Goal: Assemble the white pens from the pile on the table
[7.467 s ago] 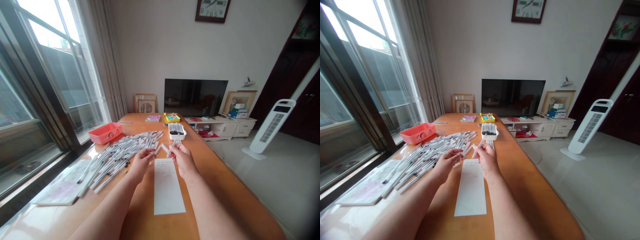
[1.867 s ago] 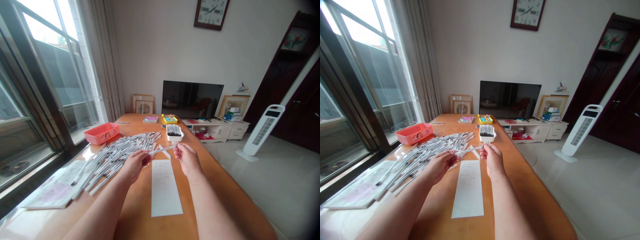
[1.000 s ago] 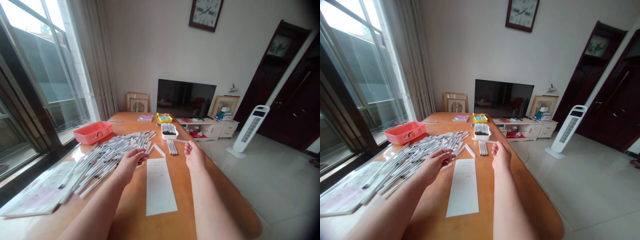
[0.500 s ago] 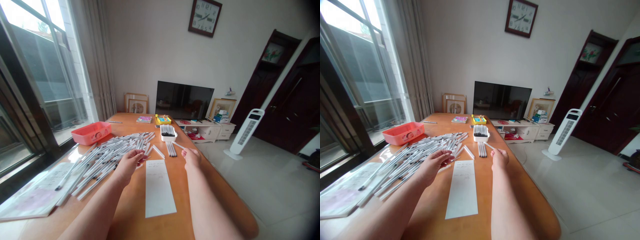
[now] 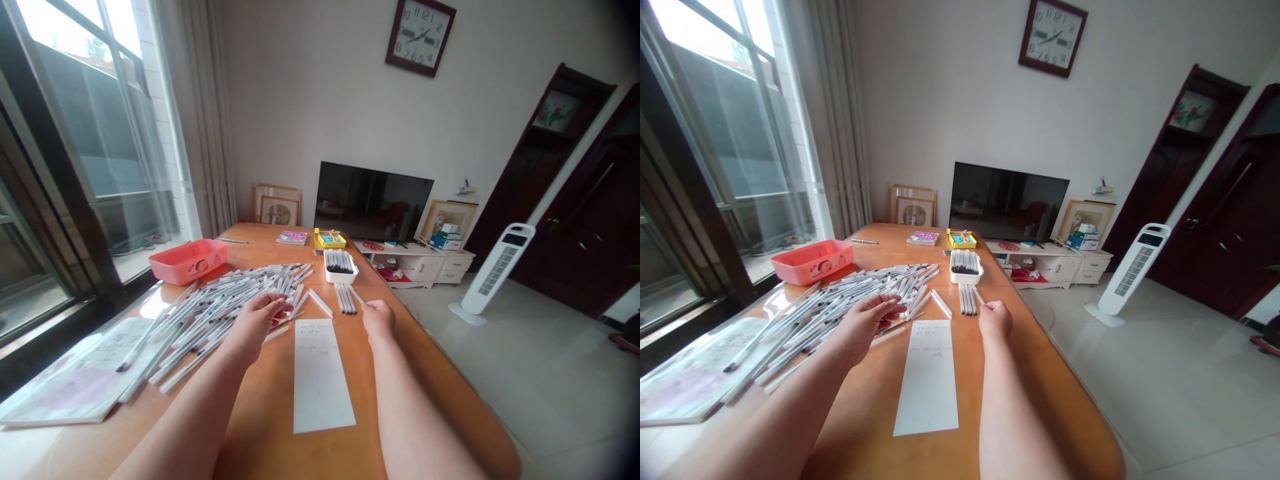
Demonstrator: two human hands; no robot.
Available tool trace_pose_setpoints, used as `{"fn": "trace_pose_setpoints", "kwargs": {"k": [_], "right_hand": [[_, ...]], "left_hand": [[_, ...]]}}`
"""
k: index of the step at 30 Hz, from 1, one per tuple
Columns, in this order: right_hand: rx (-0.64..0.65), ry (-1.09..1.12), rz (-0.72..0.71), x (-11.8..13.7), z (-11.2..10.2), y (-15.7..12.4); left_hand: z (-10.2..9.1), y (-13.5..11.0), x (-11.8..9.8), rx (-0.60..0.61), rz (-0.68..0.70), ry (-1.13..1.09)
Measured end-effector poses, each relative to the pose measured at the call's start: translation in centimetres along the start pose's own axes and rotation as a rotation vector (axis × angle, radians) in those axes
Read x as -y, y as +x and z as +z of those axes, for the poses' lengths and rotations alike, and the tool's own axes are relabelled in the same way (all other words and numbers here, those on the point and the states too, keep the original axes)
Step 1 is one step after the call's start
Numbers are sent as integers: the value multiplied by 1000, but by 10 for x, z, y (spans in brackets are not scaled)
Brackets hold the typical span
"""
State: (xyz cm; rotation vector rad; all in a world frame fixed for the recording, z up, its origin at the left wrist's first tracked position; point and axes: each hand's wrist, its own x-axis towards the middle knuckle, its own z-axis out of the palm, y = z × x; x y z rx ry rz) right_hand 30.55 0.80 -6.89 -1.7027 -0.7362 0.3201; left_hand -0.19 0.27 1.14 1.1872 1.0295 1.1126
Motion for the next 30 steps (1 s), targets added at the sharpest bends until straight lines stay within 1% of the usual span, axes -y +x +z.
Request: {"fn": "trace_pose_setpoints", "kwargs": {"k": [5, 11, 14, 20, 24, 30], "right_hand": [[38, -225, -38, -4, 3, 3], [115, -383, -63, -3, 3, 3], [139, -427, -68, -3, 3, 3], [173, -493, -94, 0, 2, 1], [174, -504, -123, 0, 1, 1], [189, -515, -120, -4, 3, 0]], "left_hand": [[-3, 3, 2, -17, 12, -20], [-4, 2, -1, -21, 12, -34], [-6, 2, -4, -38, 10, -56], [-14, 4, -10, -111, 15, -59], [-20, 9, -8, -149, 25, -93], [-29, 15, -5, -185, 58, -130]]}}
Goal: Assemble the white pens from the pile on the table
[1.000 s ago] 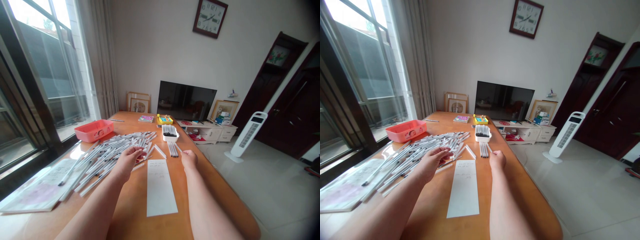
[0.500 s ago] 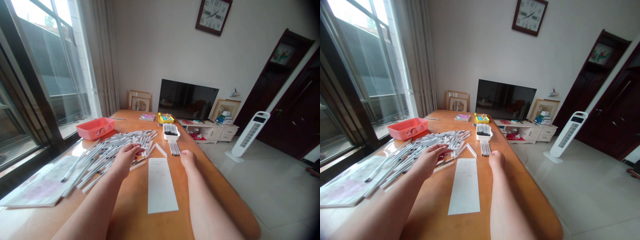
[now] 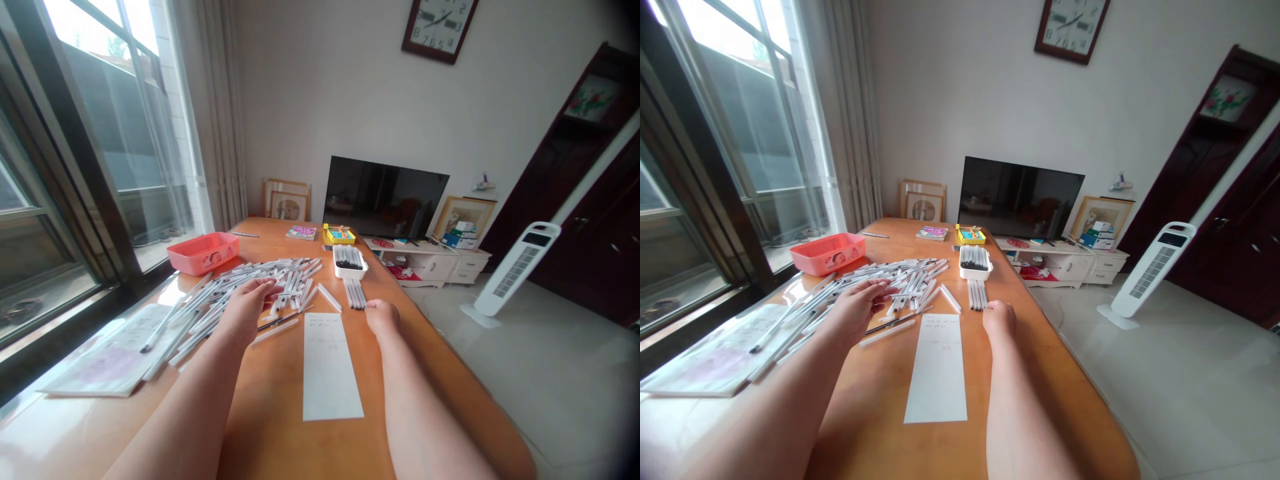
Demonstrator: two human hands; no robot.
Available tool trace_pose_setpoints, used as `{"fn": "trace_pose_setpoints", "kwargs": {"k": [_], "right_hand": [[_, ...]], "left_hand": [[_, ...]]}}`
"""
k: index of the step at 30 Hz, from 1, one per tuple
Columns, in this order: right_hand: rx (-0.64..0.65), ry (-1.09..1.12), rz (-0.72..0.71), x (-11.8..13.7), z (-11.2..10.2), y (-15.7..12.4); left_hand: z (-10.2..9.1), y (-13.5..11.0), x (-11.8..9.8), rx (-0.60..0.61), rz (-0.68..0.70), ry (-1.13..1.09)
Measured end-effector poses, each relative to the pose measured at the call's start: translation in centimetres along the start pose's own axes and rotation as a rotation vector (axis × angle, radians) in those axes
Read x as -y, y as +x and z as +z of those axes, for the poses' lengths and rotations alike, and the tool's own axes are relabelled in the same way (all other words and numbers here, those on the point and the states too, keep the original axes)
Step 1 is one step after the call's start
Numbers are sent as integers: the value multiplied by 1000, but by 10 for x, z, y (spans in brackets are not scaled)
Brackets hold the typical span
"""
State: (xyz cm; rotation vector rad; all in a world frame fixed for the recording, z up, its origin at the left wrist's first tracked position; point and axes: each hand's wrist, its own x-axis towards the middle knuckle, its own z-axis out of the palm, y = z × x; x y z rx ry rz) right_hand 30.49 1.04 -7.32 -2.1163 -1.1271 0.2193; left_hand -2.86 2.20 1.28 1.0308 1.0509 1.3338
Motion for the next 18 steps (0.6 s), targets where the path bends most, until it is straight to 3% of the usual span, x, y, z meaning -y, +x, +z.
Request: {"fn": "trace_pose_setpoints", "kwargs": {"k": [10, 18], "right_hand": [[-20, 40, -22, 6, -2, 0], [-166, 90, -92, 22, -11, -8]], "left_hand": [[-8, -2, -13, -134, 29, 62], [-19, 10, 3, -205, 135, 480]]}}
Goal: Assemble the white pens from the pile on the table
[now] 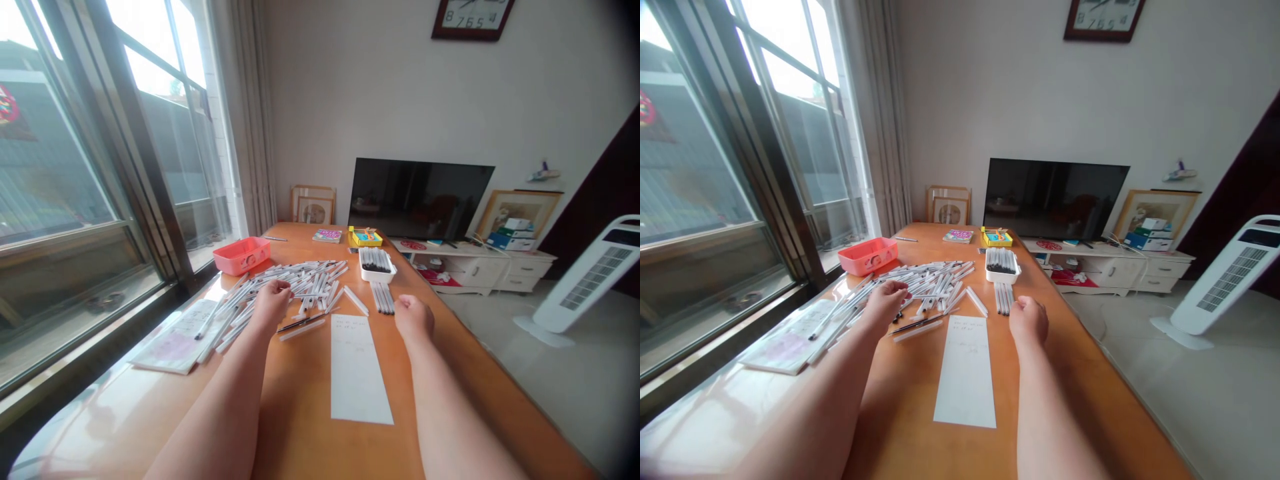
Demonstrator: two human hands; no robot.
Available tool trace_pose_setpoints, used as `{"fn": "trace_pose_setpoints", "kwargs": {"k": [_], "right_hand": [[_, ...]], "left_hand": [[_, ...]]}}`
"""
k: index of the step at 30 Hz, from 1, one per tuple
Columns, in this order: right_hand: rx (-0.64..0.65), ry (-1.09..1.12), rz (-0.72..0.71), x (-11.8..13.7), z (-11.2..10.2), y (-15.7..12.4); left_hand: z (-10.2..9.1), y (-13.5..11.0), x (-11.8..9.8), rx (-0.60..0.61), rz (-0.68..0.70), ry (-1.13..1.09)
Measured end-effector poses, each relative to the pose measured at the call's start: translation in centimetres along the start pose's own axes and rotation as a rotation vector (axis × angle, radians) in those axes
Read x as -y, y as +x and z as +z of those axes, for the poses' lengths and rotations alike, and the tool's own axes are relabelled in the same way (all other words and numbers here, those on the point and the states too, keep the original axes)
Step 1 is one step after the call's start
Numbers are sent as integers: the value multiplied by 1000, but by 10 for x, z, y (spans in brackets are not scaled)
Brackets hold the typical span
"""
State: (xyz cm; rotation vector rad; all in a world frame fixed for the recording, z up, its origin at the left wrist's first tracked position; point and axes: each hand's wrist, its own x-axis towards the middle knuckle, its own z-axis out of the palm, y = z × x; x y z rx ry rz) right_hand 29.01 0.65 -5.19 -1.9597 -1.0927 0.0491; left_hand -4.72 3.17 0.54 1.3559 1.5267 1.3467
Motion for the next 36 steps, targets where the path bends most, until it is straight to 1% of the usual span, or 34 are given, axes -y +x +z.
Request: {"fn": "trace_pose_setpoints", "kwargs": {"k": [2, 4, 8, 12, 16, 18, 22, 26, 33, 36], "right_hand": [[-15, -1, -35, 11, -5, -4], [0, 12, -47, 23, -11, -10], [104, 87, -74, 46, -19, -25], [175, 176, -112, 62, -20, -37], [193, 213, -134, 68, -21, -44], [195, 222, -135, 70, -22, -45], [198, 251, -155, 72, -24, -48], [211, 285, -176, 73, -23, -50], [226, 332, -151, 71, -20, -49], [234, 338, -135, 70, -17, -49]], "left_hand": [[-1, 3, 5, 19, 19, 150], [-2, 5, 9, 37, 37, 267], [-5, 6, 11, 87, 66, 404], [-7, 2, 11, 230, 130, 592], [-7, -4, 10, 379, 175, 750], [-6, -7, 9, 419, 203, 810], [0, -10, 8, 426, 271, 911], [7, -12, 9, 418, 271, 980], [10, -13, 7, 401, 285, 985], [10, -14, 7, 399, 346, 986]]}}
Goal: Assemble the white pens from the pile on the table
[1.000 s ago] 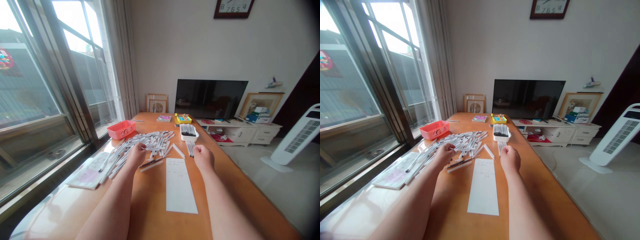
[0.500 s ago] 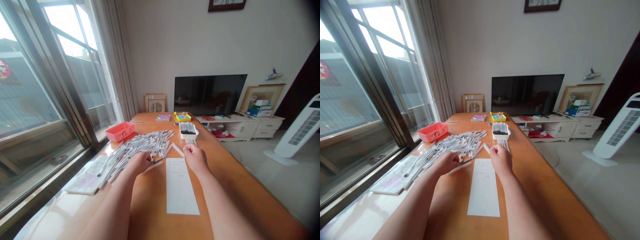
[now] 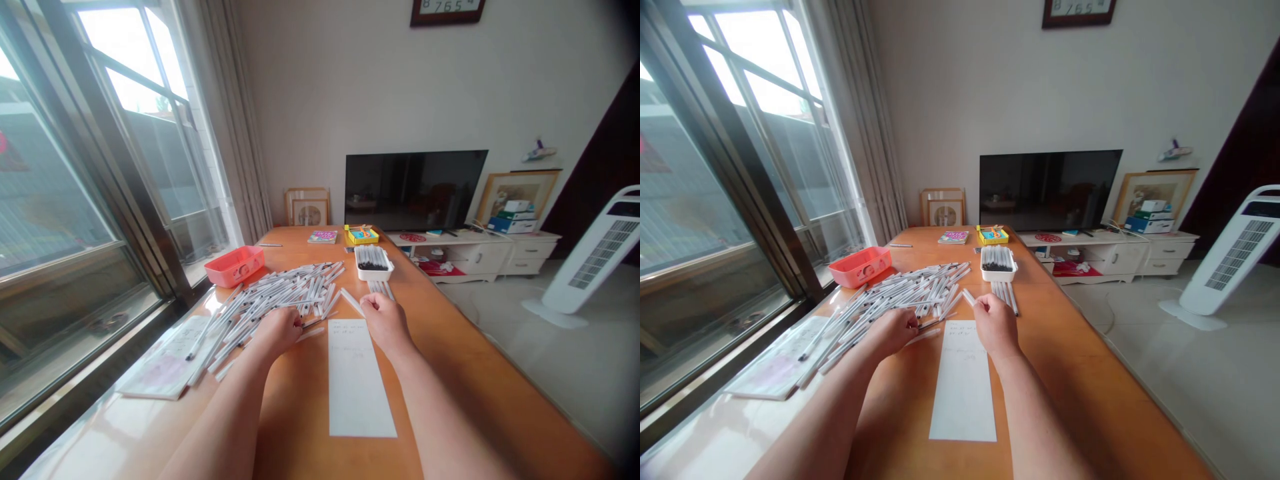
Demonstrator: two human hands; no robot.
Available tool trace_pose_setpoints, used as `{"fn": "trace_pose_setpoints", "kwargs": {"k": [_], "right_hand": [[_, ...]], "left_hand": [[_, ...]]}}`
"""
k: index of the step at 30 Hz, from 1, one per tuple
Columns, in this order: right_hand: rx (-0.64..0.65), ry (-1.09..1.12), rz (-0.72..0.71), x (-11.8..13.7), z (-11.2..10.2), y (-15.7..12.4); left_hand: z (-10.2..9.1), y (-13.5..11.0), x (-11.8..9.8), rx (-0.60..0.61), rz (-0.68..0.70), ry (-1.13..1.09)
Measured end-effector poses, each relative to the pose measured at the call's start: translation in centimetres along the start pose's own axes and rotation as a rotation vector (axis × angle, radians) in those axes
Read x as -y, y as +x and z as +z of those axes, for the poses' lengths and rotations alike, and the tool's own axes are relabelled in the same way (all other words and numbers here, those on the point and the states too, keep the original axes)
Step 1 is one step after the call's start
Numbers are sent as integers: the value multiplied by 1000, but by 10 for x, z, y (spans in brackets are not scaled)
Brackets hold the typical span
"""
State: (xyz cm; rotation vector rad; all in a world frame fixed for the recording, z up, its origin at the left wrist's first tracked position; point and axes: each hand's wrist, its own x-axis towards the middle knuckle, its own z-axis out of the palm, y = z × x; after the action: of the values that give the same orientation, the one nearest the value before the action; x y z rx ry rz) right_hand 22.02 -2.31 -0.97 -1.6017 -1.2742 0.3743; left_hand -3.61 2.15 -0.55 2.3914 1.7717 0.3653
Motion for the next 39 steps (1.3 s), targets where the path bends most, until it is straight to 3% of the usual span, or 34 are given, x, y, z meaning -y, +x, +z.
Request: {"fn": "trace_pose_setpoints", "kwargs": {"k": [7, 16, 23, 27, 30, 33, 39], "right_hand": [[13, 37, -5, -4, 5, -1], [62, 80, 4, -6, 9, -3], [296, 406, 267, 1, 18, -13], [361, 635, 425, 11, 20, -17], [340, 798, 467, 15, 18, -17], [259, 902, 476, 15, 13, -14], [107, 941, 504, 14, 1, -9]], "left_hand": [[0, 1, -3, -65, 55, 23], [-14, -2, 1, 15, -23, -192], [-24, -13, -21, 92, -54, -524], [-22, -18, -32, 180, 17, -620], [-19, -19, -35, 198, 99, -660], [-15, -16, -33, 146, 93, -611], [0, -6, -22, 22, 113, -220]]}}
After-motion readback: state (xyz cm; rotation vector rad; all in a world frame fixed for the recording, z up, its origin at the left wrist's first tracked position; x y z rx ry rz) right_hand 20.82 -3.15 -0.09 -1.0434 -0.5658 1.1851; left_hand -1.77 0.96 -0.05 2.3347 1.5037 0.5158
